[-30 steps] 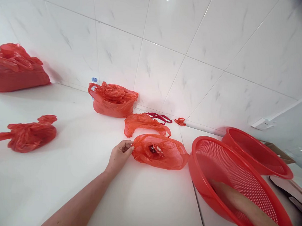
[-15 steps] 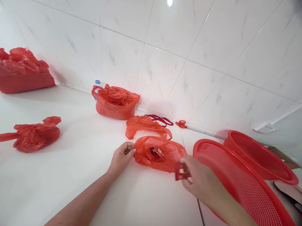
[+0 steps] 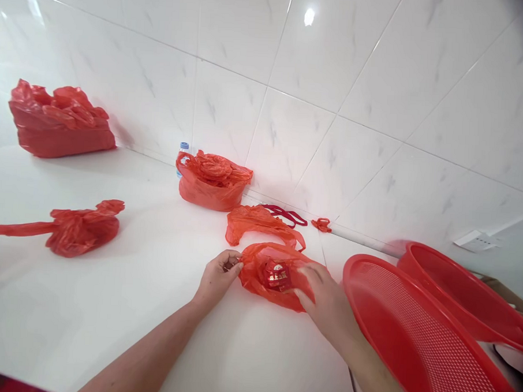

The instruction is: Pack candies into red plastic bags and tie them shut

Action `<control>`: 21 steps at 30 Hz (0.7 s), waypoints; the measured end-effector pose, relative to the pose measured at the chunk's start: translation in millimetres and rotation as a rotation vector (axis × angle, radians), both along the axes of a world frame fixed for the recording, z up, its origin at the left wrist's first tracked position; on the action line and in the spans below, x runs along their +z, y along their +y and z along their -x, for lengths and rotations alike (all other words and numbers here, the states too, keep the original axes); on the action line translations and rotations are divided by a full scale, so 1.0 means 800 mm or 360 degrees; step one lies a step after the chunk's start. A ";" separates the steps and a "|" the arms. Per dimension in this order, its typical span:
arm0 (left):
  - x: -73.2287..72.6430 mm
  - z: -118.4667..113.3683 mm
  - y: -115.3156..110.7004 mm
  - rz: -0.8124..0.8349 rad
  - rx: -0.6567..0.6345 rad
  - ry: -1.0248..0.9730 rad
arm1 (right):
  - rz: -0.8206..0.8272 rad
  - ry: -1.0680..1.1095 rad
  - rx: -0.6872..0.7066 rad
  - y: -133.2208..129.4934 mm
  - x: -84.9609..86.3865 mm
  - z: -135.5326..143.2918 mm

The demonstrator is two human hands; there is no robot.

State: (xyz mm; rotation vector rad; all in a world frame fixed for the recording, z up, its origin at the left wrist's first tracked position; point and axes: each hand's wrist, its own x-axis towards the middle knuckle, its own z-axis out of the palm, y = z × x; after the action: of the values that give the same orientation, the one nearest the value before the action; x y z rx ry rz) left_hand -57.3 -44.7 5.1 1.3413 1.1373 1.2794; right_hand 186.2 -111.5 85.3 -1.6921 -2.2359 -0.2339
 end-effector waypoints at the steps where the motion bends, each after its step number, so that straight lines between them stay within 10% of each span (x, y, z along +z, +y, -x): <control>1: 0.000 0.000 0.000 0.0002 0.0001 0.0004 | -0.0057 -0.0019 -0.0011 -0.011 -0.007 -0.010; 7: -0.002 0.000 0.002 0.0026 0.0013 0.0009 | -0.0244 -0.0284 0.0024 -0.047 -0.043 -0.077; 14: -0.004 0.003 0.003 0.0077 0.0065 0.0042 | -0.0213 -0.0262 -0.0045 -0.054 -0.019 -0.095; 18: -0.005 0.005 0.004 0.0100 0.0068 0.0065 | -0.0675 -0.0245 -0.0483 -0.070 0.007 -0.103; 21: -0.006 0.006 0.005 0.0093 0.0059 0.0076 | -0.0530 -0.0231 -0.0987 -0.092 0.013 -0.128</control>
State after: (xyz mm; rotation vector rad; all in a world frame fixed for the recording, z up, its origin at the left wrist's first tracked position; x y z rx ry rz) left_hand -61.7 -40.9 0.6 1.3194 1.2283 1.2369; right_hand 288.3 -185.1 95.7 -2.1633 -1.5694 -0.8423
